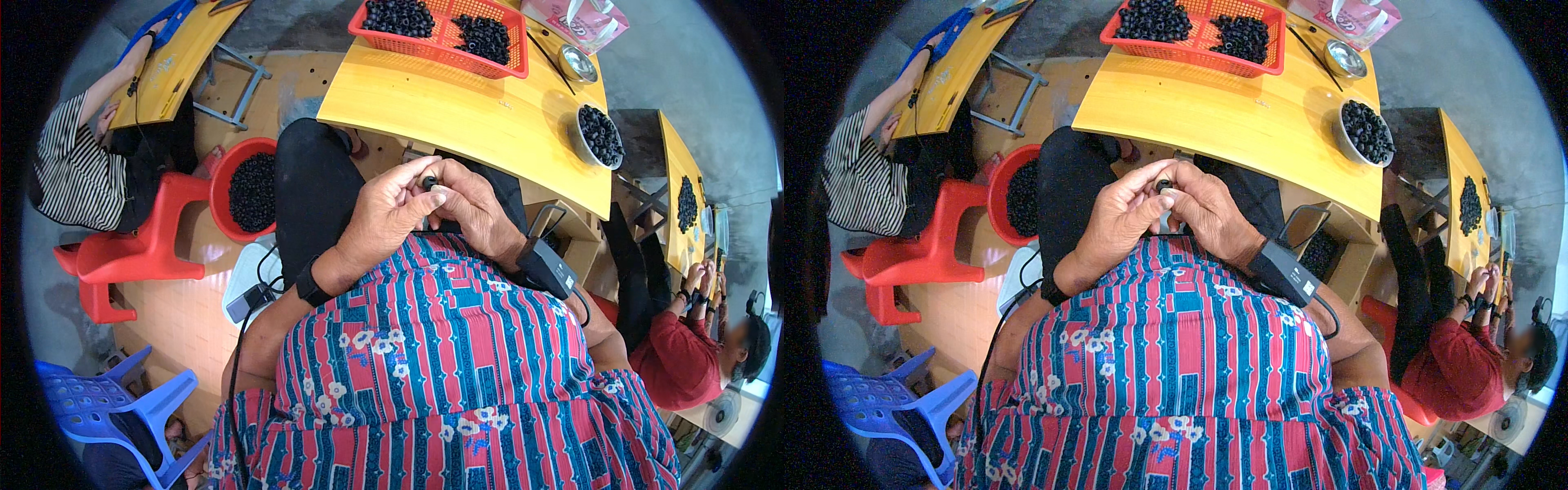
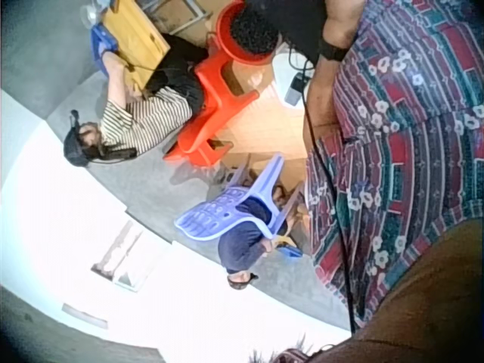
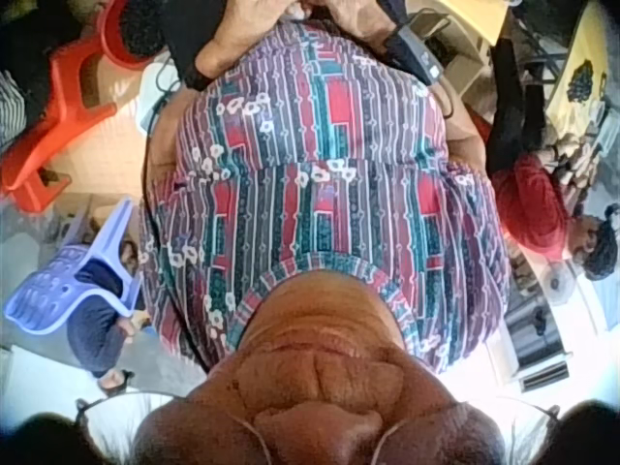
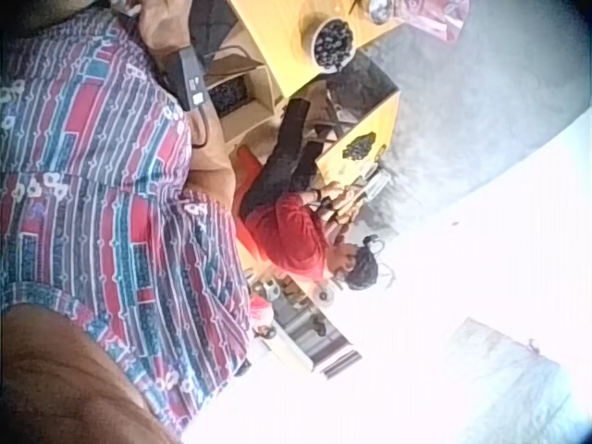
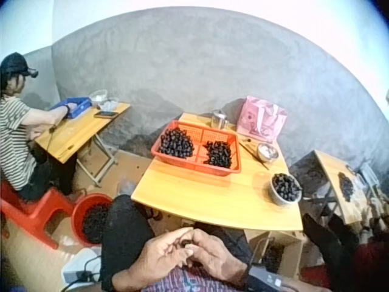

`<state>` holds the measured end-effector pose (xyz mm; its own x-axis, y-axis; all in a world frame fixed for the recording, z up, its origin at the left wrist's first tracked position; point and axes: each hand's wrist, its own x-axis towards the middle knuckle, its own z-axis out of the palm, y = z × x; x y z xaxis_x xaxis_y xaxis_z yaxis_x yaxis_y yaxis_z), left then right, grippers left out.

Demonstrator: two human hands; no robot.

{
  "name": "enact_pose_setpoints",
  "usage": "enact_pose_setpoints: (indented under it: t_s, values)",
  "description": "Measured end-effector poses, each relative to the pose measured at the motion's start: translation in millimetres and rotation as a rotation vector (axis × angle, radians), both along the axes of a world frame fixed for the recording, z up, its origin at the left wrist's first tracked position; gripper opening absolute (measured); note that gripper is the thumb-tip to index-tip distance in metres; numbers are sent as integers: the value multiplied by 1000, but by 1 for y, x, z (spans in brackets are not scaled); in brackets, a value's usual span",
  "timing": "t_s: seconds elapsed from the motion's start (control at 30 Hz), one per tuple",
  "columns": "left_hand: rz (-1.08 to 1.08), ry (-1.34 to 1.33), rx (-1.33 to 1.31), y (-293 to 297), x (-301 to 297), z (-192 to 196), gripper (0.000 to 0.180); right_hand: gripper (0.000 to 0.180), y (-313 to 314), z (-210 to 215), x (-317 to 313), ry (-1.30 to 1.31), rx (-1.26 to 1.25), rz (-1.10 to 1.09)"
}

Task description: Trimming and cleaning small black rubber manufacturing components using manual peeling and clippers.

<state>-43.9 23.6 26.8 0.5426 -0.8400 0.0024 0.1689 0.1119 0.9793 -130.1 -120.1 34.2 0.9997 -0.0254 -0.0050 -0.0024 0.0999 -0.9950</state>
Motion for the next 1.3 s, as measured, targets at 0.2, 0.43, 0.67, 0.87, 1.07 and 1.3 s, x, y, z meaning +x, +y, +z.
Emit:
enact_pose_setpoints:
  t_s: [0.2, 0.43, 0.67, 0.87, 1.07, 1.3]
  values:
    - [24, -60, -30, 0, -4, -3, 45, 17, 0, -2, 1, -113, -216, -4]
    - [90, -52, -66, -2, -9, -7, 40, 17, 6, -7, 1, -139, -244, -100]
    - [113, -41, -23, -1, -9, -8, 39, 16, 8, -3, 5, -96, -178, -82]
    - [110, -288, -62, 0, -5, -3, 44, 17, 3, 8, 3, -315, -640, -152]
    - [104, -387, -58, 2, -2, 4, 47, 22, 2, 17, 1, -318, -709, -91]
    - [167, -376, -108, 1, -6, 0, 44, 22, 4, 18, 3, -338, -751, -89]
